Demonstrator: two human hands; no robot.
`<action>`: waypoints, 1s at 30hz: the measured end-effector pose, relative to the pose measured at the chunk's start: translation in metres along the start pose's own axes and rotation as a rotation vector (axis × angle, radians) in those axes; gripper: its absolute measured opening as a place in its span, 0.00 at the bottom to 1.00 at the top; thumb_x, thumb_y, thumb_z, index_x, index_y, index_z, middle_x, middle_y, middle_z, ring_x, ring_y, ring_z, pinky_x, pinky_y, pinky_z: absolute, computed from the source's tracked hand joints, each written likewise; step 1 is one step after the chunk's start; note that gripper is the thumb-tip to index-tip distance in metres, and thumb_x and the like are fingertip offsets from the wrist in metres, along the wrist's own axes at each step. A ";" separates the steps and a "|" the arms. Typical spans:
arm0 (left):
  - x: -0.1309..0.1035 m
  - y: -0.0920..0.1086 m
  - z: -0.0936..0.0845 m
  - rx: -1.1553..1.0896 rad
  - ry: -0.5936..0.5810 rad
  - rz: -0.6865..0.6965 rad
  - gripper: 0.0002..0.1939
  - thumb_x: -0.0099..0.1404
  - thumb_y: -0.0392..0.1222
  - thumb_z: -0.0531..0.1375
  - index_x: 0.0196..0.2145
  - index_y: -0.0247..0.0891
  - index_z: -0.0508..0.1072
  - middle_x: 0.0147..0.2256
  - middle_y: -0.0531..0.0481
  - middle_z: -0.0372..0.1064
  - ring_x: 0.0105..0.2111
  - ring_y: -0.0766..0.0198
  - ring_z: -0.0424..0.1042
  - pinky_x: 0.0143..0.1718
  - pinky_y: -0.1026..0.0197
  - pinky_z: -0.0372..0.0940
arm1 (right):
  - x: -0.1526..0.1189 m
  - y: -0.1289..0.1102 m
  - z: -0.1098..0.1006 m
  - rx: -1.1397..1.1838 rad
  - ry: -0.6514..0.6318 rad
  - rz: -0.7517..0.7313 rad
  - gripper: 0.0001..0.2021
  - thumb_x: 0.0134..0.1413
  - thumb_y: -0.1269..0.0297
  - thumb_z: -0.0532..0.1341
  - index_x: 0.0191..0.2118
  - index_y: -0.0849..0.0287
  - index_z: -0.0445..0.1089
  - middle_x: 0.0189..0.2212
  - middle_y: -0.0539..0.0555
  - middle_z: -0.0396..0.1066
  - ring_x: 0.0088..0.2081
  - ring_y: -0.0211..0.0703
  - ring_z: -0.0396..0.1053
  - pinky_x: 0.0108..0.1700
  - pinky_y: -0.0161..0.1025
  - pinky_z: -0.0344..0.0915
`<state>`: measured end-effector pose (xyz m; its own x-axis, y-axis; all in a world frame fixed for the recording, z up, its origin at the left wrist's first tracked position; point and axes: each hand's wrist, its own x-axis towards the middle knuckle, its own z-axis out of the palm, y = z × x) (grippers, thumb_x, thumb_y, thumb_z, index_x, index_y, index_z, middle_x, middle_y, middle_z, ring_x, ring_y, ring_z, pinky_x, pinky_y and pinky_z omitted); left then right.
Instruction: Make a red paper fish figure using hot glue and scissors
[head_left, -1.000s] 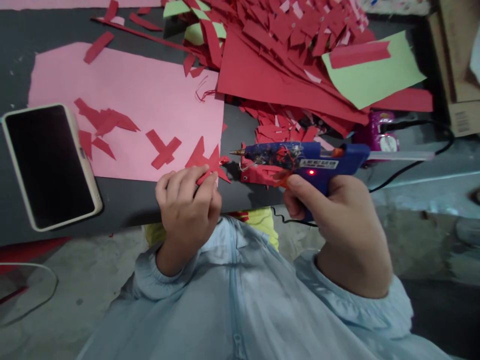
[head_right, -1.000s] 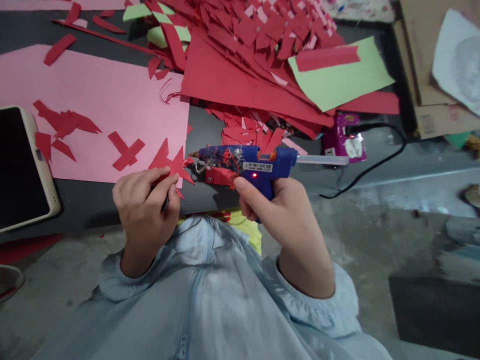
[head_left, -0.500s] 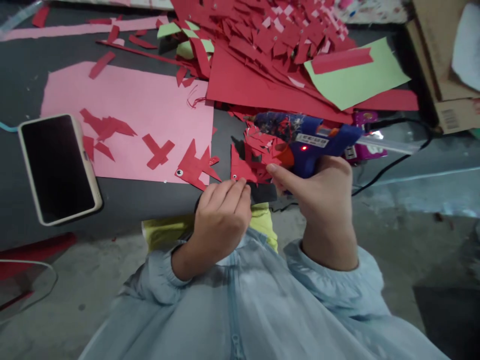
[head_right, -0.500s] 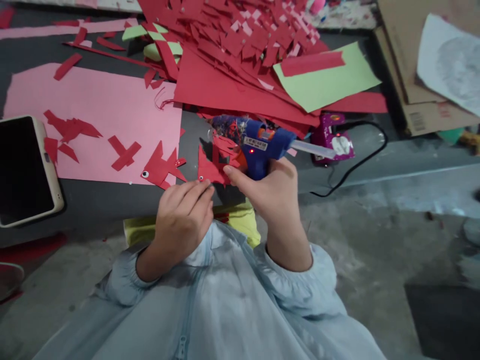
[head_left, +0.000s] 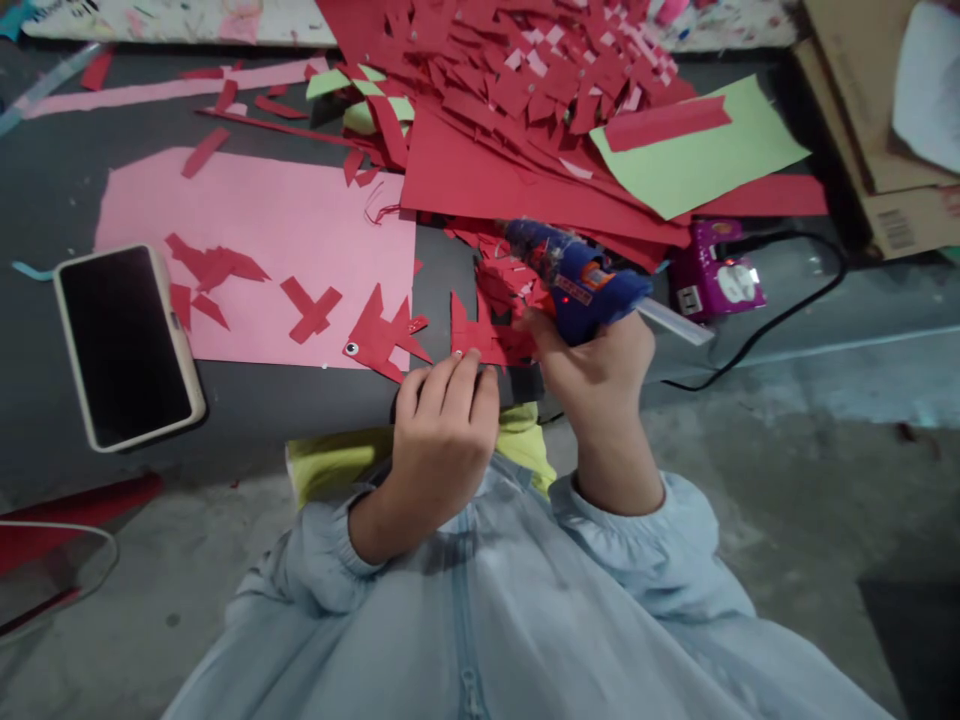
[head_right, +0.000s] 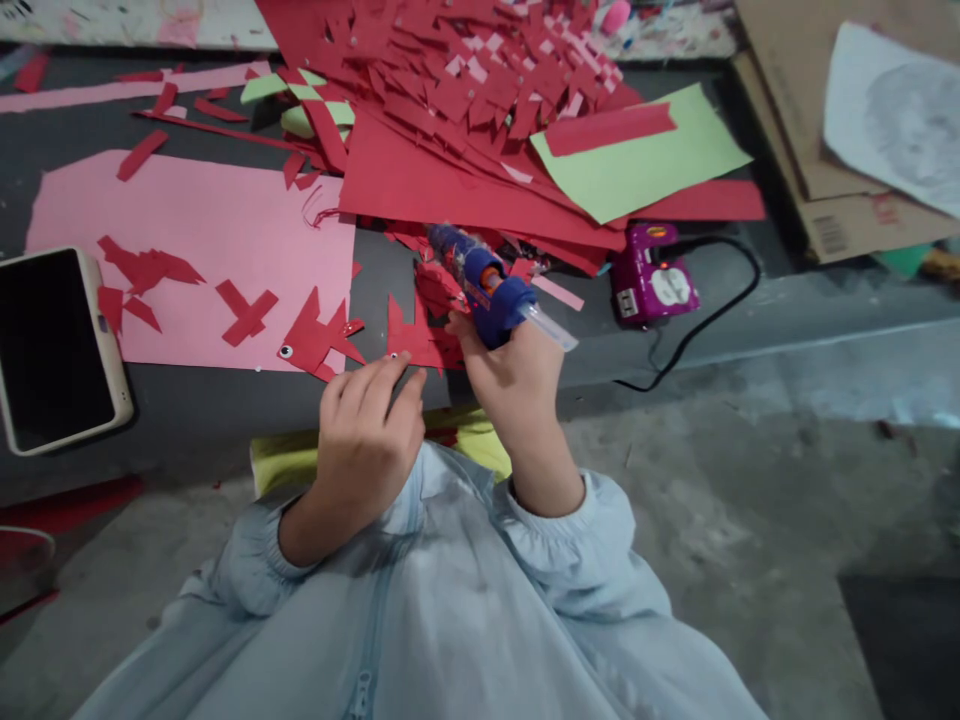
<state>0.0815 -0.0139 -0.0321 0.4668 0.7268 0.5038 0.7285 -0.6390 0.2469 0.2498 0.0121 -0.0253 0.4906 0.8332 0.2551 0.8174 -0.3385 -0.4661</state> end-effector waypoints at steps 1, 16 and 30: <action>0.000 0.001 -0.001 0.024 -0.001 -0.025 0.11 0.68 0.32 0.57 0.46 0.32 0.78 0.49 0.40 0.79 0.46 0.53 0.76 0.48 0.50 0.64 | -0.002 -0.001 0.001 -0.006 -0.002 0.004 0.13 0.52 0.49 0.65 0.32 0.53 0.69 0.26 0.57 0.73 0.29 0.52 0.71 0.32 0.46 0.66; 0.009 0.007 -0.001 -0.019 -0.011 -0.259 0.15 0.70 0.38 0.57 0.52 0.32 0.74 0.45 0.41 0.78 0.42 0.53 0.72 0.46 0.49 0.62 | -0.012 -0.002 0.012 0.169 -0.067 0.054 0.13 0.58 0.52 0.59 0.32 0.55 0.71 0.27 0.59 0.78 0.32 0.55 0.77 0.38 0.48 0.70; 0.030 -0.012 0.013 -0.352 0.103 -0.445 0.07 0.67 0.31 0.59 0.39 0.40 0.74 0.38 0.51 0.77 0.36 0.67 0.76 0.38 0.65 0.69 | -0.010 -0.002 0.006 0.227 -0.058 0.091 0.15 0.55 0.48 0.62 0.29 0.54 0.72 0.25 0.60 0.75 0.31 0.58 0.76 0.32 0.48 0.68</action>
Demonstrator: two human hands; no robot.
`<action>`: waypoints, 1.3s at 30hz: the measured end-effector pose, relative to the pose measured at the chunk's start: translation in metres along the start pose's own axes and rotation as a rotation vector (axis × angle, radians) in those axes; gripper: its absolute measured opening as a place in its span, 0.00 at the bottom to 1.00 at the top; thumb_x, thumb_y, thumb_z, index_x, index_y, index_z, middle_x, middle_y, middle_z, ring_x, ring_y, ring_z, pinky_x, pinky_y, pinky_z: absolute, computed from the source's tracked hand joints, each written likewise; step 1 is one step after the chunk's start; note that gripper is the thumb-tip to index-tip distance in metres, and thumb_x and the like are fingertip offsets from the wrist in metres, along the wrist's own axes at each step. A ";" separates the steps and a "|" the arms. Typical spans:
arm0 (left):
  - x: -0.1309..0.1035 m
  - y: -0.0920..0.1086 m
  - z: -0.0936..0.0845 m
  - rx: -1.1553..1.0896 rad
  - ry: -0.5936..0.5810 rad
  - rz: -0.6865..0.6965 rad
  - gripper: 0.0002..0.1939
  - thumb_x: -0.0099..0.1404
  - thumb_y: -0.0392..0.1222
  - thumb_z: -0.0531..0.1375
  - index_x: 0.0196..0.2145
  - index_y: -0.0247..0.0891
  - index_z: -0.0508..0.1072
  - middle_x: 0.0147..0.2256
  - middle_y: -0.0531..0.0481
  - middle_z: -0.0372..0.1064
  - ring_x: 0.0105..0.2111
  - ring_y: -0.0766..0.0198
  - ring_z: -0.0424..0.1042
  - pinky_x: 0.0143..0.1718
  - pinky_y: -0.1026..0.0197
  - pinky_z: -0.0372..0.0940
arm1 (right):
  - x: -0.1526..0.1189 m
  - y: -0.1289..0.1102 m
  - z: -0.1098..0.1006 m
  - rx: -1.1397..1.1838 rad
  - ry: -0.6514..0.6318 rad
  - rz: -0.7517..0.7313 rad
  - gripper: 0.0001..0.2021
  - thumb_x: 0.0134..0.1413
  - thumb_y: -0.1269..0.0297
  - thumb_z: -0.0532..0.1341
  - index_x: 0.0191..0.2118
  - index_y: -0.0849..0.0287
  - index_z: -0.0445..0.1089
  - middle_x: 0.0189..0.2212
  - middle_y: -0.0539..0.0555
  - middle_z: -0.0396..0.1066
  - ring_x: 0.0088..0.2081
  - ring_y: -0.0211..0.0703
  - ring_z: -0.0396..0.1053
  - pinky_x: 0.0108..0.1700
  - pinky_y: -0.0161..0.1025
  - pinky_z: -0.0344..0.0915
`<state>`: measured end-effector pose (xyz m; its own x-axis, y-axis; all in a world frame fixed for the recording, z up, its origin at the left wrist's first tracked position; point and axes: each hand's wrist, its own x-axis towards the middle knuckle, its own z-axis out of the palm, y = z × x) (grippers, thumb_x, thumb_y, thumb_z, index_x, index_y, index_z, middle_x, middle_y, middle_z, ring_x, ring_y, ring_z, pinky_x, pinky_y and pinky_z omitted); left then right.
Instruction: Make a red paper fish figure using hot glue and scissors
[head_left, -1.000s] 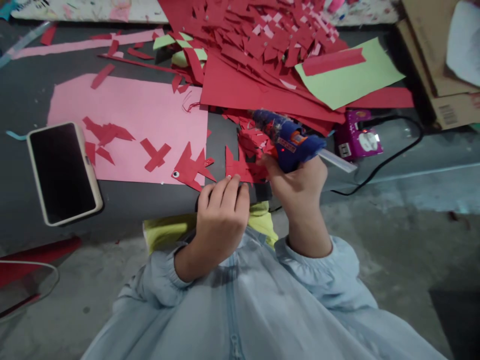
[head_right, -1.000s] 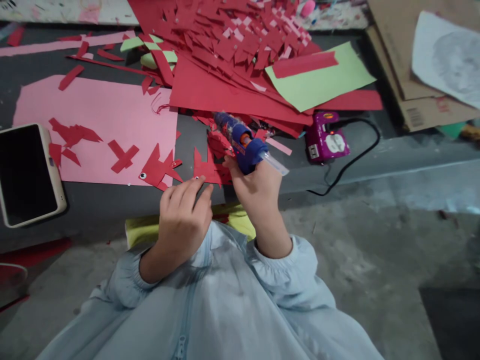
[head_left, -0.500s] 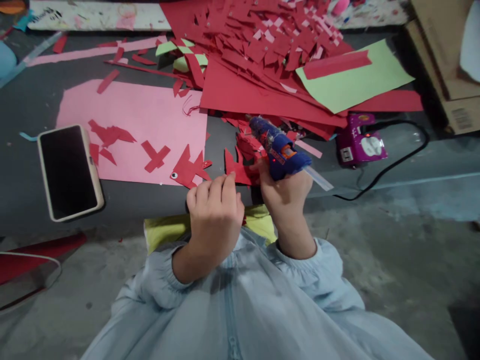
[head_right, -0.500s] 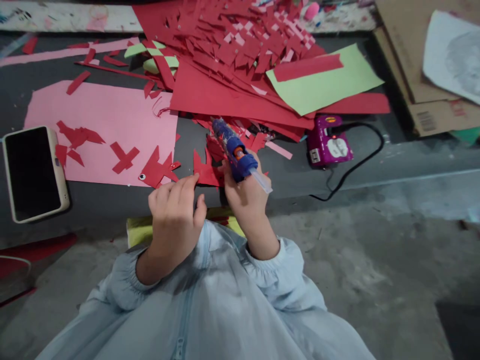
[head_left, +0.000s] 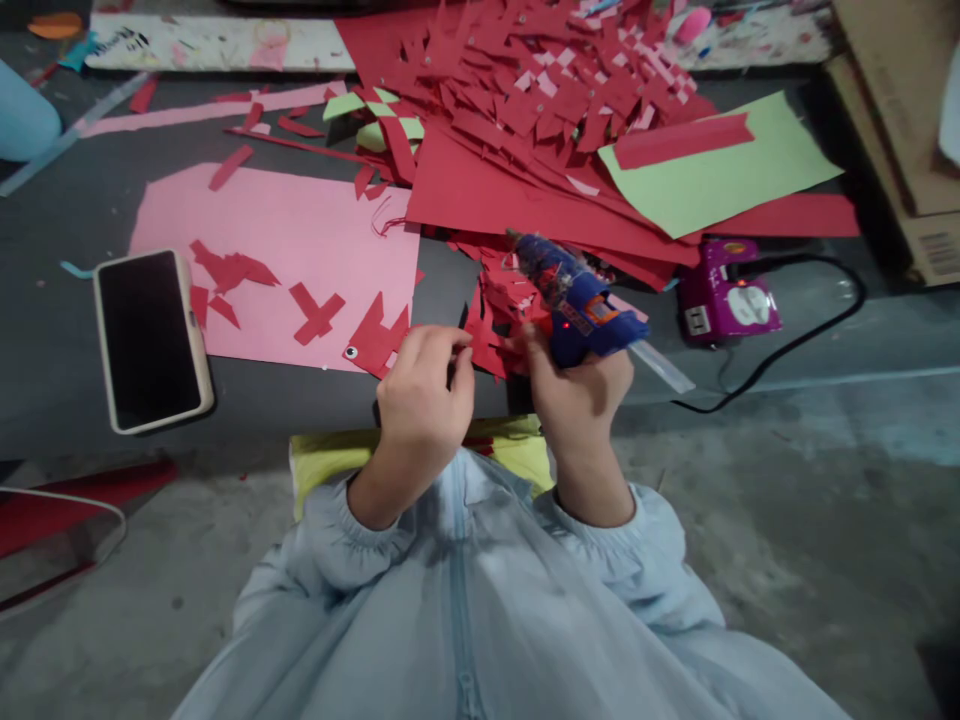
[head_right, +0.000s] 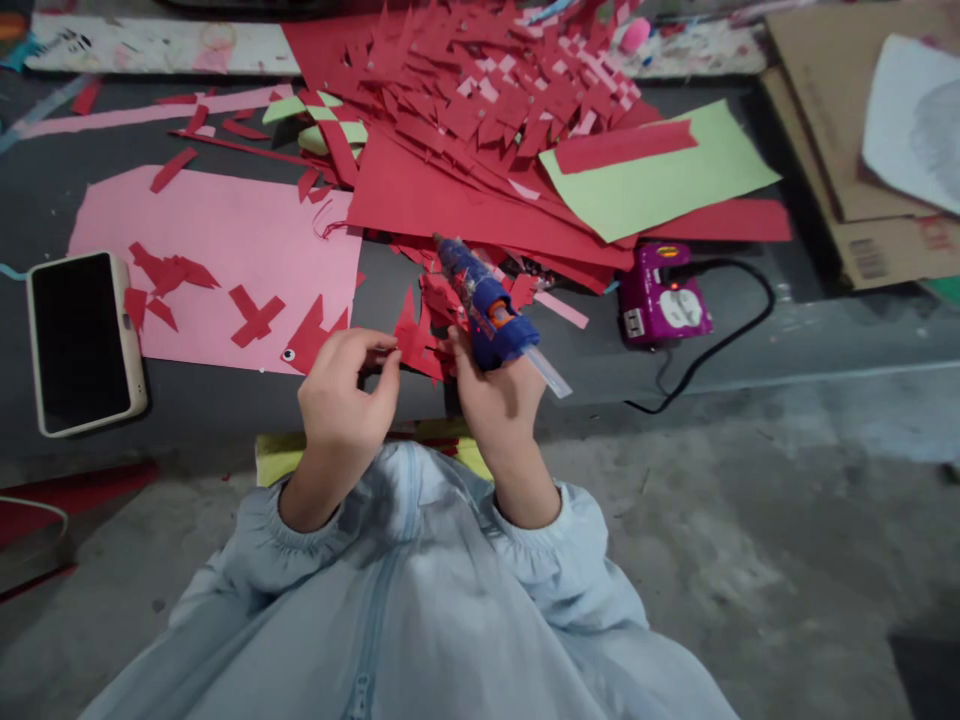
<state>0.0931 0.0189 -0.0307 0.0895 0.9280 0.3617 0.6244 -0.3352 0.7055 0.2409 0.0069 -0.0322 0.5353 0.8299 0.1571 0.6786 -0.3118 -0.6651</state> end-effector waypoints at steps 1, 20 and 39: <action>0.002 -0.002 -0.001 0.000 0.002 -0.030 0.08 0.66 0.31 0.59 0.40 0.40 0.73 0.37 0.51 0.77 0.34 0.67 0.76 0.37 0.65 0.69 | 0.000 -0.002 -0.002 0.026 0.012 0.009 0.15 0.55 0.48 0.62 0.28 0.54 0.71 0.24 0.60 0.75 0.31 0.58 0.76 0.32 0.49 0.68; -0.013 0.008 -0.016 0.430 -0.024 0.206 0.07 0.70 0.35 0.56 0.39 0.35 0.75 0.35 0.46 0.78 0.34 0.56 0.70 0.37 0.55 0.63 | 0.007 -0.021 0.005 0.203 -0.114 -0.007 0.13 0.59 0.53 0.62 0.28 0.53 0.71 0.26 0.58 0.77 0.36 0.56 0.79 0.38 0.50 0.74; -0.028 0.001 0.002 0.456 -0.066 0.484 0.14 0.70 0.34 0.57 0.47 0.22 0.78 0.50 0.34 0.78 0.51 0.52 0.78 0.58 0.51 0.70 | 0.020 -0.016 0.020 -0.031 0.020 -0.092 0.16 0.42 0.53 0.69 0.27 0.52 0.61 0.24 0.51 0.68 0.27 0.50 0.69 0.36 0.53 0.69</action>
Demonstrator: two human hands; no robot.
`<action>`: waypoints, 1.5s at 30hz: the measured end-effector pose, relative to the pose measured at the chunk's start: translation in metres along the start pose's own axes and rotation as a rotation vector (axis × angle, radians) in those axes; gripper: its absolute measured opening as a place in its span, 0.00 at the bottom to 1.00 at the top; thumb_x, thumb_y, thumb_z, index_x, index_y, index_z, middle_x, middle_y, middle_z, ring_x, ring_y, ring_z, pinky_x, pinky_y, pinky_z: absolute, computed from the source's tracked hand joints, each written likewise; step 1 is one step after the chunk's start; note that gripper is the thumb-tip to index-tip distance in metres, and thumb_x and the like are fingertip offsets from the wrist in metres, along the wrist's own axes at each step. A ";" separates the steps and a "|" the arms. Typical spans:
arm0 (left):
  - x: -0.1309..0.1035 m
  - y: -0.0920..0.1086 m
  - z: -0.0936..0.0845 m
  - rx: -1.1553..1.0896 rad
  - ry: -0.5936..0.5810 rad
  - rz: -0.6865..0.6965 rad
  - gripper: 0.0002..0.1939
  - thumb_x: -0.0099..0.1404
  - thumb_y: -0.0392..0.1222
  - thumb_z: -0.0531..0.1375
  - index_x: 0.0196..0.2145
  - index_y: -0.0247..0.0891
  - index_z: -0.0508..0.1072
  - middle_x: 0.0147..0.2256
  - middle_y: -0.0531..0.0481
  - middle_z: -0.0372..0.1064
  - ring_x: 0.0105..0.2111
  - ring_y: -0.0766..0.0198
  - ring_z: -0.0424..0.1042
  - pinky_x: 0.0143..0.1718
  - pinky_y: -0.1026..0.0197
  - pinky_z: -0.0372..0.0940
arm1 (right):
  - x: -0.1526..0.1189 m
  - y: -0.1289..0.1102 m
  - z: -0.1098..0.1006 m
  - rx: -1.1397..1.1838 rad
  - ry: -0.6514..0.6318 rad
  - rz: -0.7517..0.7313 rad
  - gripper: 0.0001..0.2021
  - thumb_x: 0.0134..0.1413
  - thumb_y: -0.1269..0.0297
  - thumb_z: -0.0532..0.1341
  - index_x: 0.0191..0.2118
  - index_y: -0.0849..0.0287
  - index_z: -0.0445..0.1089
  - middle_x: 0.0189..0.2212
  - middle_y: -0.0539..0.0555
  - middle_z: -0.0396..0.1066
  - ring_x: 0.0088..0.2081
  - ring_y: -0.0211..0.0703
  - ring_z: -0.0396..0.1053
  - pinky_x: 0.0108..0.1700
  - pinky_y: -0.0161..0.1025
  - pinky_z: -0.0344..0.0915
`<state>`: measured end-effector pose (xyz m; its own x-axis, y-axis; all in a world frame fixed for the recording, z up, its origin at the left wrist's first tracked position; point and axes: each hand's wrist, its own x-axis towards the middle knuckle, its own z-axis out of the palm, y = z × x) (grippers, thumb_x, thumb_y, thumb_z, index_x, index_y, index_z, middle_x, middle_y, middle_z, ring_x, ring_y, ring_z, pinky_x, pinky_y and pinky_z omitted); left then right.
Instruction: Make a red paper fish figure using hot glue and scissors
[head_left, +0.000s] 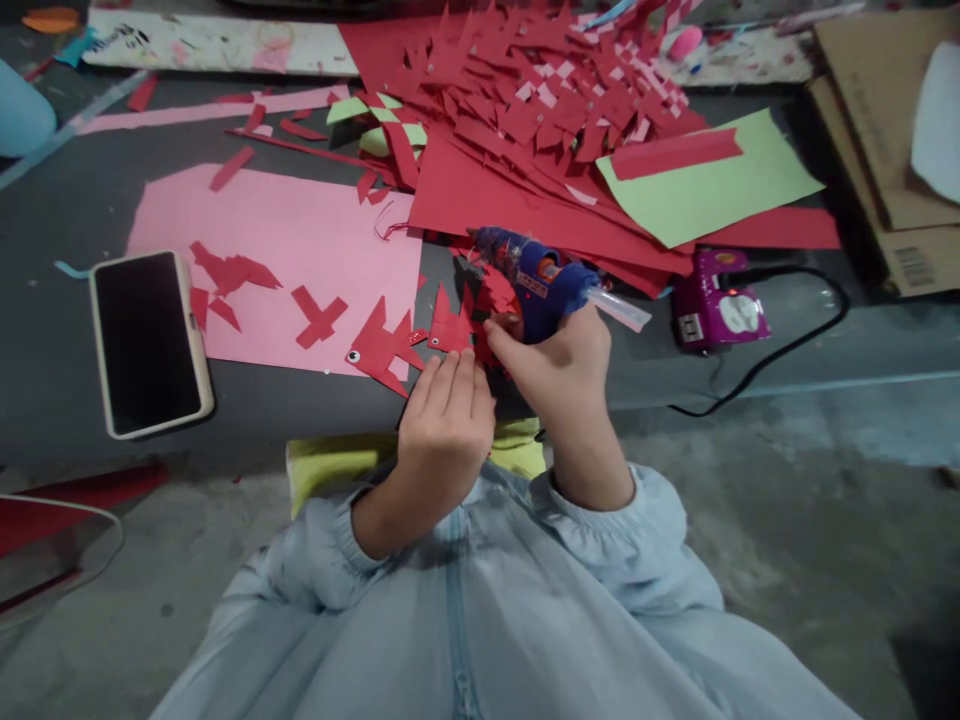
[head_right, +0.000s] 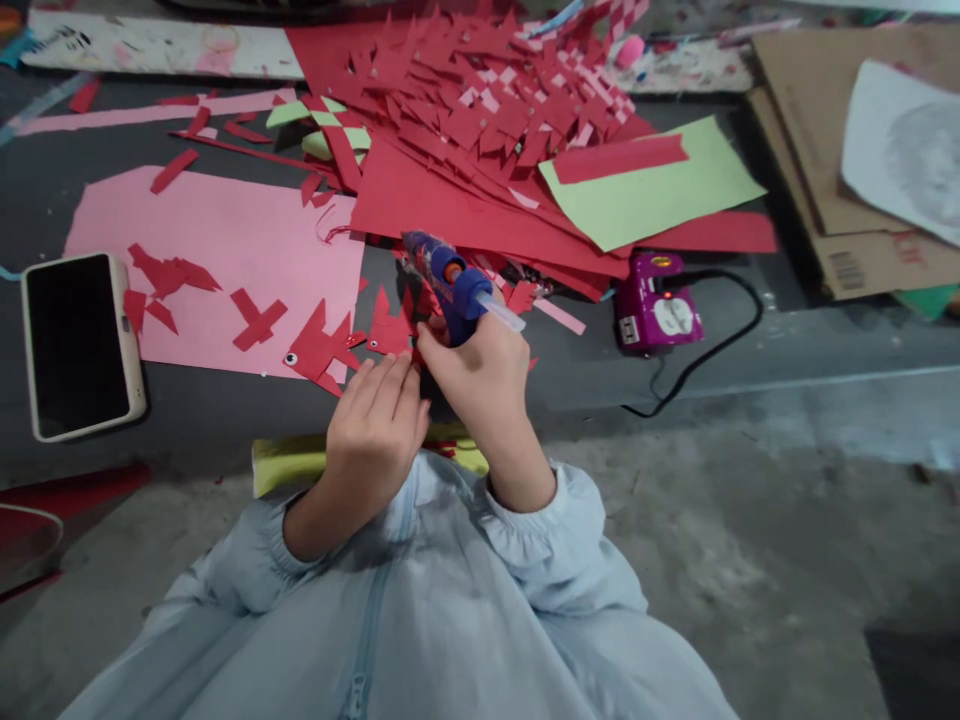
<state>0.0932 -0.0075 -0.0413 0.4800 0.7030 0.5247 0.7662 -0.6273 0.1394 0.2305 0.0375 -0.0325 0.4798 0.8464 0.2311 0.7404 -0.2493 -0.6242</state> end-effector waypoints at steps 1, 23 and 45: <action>0.000 0.000 0.000 -0.001 -0.001 0.000 0.14 0.70 0.34 0.57 0.47 0.22 0.77 0.50 0.34 0.78 0.51 0.51 0.78 0.58 0.51 0.71 | 0.000 -0.001 -0.001 0.001 -0.018 0.006 0.16 0.41 0.54 0.70 0.28 0.52 0.61 0.25 0.51 0.69 0.28 0.50 0.69 0.36 0.52 0.69; -0.010 -0.027 -0.028 -0.067 0.042 -0.138 0.10 0.68 0.33 0.58 0.43 0.30 0.78 0.38 0.42 0.79 0.39 0.55 0.77 0.46 0.53 0.73 | -0.005 -0.024 -0.026 0.252 -0.041 0.149 0.14 0.36 0.62 0.71 0.19 0.53 0.63 0.17 0.48 0.66 0.22 0.44 0.67 0.27 0.43 0.66; -0.020 -0.049 -0.015 -0.054 -0.088 -0.181 0.22 0.72 0.41 0.56 0.61 0.35 0.72 0.52 0.34 0.73 0.54 0.47 0.73 0.56 0.47 0.69 | -0.032 -0.037 0.007 0.158 0.121 0.202 0.12 0.38 0.62 0.69 0.23 0.51 0.63 0.18 0.47 0.66 0.22 0.45 0.67 0.30 0.47 0.70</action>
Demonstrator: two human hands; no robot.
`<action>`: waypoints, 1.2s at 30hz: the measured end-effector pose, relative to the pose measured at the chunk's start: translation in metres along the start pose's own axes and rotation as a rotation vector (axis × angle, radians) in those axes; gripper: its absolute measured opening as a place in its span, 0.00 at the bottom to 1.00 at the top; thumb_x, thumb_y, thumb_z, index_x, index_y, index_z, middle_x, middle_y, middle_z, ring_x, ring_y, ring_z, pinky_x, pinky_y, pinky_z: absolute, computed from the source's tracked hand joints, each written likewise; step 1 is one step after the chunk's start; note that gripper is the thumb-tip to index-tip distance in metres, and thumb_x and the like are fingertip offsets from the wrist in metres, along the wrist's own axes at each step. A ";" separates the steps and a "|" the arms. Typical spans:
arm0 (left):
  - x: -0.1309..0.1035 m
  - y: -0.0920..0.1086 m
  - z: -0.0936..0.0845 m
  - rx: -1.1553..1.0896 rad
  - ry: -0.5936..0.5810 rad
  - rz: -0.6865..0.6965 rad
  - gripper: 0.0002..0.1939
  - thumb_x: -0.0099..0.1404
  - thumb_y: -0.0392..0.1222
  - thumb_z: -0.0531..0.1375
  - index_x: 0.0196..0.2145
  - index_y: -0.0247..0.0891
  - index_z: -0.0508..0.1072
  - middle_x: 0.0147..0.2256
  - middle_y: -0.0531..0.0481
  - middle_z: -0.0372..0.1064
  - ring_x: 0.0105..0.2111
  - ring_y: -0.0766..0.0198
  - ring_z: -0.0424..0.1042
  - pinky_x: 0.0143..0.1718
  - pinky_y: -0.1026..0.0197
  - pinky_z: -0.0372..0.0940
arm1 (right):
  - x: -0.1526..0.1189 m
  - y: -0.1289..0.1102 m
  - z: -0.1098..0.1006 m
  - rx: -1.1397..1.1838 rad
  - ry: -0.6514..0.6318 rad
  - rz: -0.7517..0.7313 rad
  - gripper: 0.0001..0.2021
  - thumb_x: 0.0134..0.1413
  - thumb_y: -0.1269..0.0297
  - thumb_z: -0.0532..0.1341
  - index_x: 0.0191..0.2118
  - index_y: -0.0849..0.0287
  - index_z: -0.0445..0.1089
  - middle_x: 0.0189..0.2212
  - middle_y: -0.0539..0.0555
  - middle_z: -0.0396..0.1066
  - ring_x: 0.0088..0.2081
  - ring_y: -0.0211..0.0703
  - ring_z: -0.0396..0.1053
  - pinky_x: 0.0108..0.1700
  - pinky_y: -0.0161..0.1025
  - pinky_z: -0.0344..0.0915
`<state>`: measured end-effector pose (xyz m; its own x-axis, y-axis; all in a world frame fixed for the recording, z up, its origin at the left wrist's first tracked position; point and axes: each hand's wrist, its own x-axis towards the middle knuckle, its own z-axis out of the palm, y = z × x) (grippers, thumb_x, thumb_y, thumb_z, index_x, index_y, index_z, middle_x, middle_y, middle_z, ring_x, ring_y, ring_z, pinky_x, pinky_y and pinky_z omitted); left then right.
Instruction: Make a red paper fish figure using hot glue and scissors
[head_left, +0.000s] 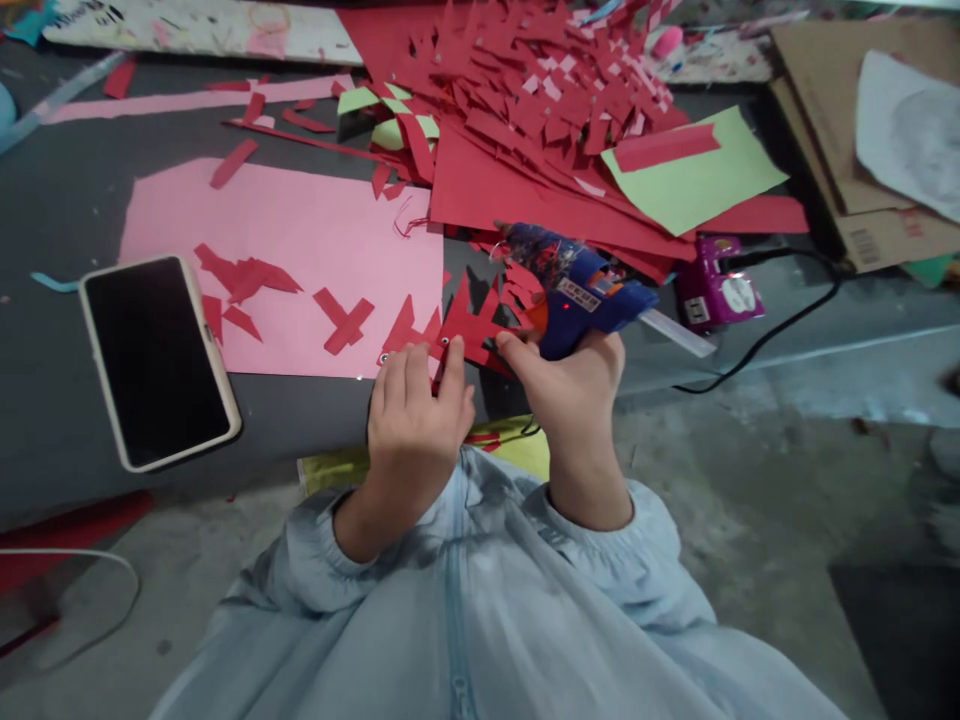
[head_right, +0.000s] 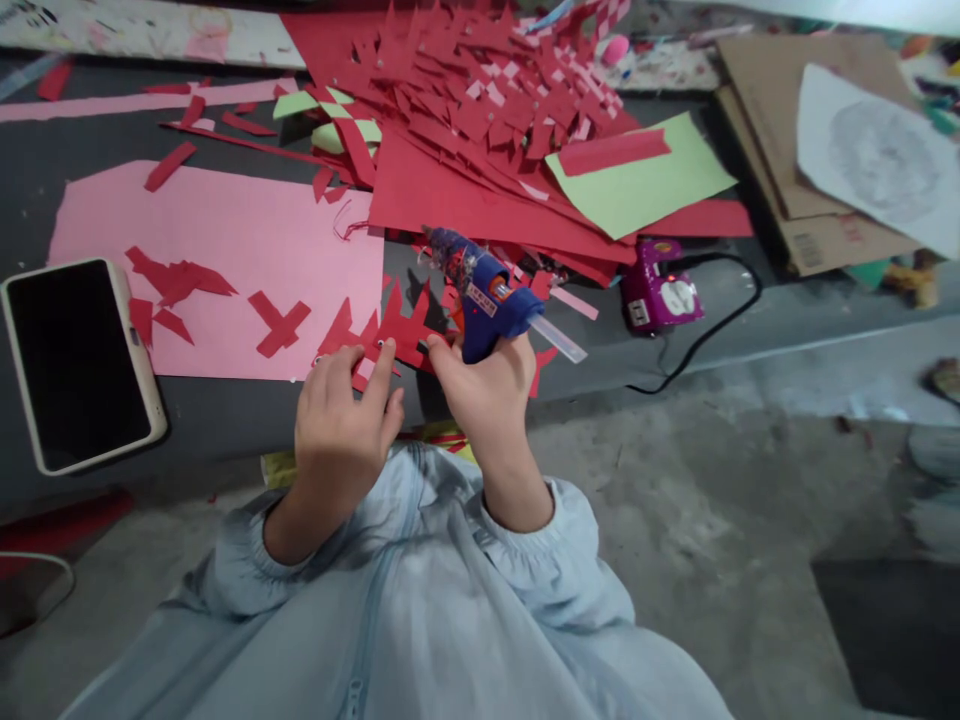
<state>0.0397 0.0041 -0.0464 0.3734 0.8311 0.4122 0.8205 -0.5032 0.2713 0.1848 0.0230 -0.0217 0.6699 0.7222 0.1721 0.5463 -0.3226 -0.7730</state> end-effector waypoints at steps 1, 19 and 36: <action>0.001 0.001 0.000 0.007 -0.014 -0.004 0.22 0.73 0.42 0.55 0.61 0.35 0.72 0.52 0.34 0.73 0.54 0.47 0.73 0.56 0.47 0.69 | -0.001 0.001 0.001 0.005 0.007 -0.013 0.11 0.39 0.62 0.68 0.24 0.51 0.63 0.19 0.48 0.67 0.23 0.46 0.68 0.30 0.47 0.70; 0.007 0.005 0.000 0.113 -0.043 0.025 0.23 0.74 0.47 0.54 0.58 0.27 0.72 0.50 0.32 0.74 0.52 0.48 0.74 0.56 0.49 0.68 | -0.006 0.003 0.003 -0.055 0.000 -0.043 0.12 0.39 0.63 0.67 0.19 0.50 0.61 0.17 0.48 0.66 0.21 0.46 0.66 0.28 0.47 0.67; 0.010 0.010 0.000 0.116 -0.100 0.009 0.24 0.74 0.46 0.53 0.58 0.24 0.70 0.51 0.31 0.74 0.53 0.46 0.73 0.57 0.47 0.68 | -0.003 0.003 -0.002 -0.014 -0.030 -0.025 0.15 0.39 0.60 0.72 0.23 0.51 0.63 0.19 0.49 0.68 0.23 0.47 0.69 0.31 0.49 0.69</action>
<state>0.0516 0.0070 -0.0397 0.4178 0.8489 0.3238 0.8592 -0.4850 0.1630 0.1854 0.0186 -0.0234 0.6407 0.7482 0.1725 0.5696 -0.3125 -0.7602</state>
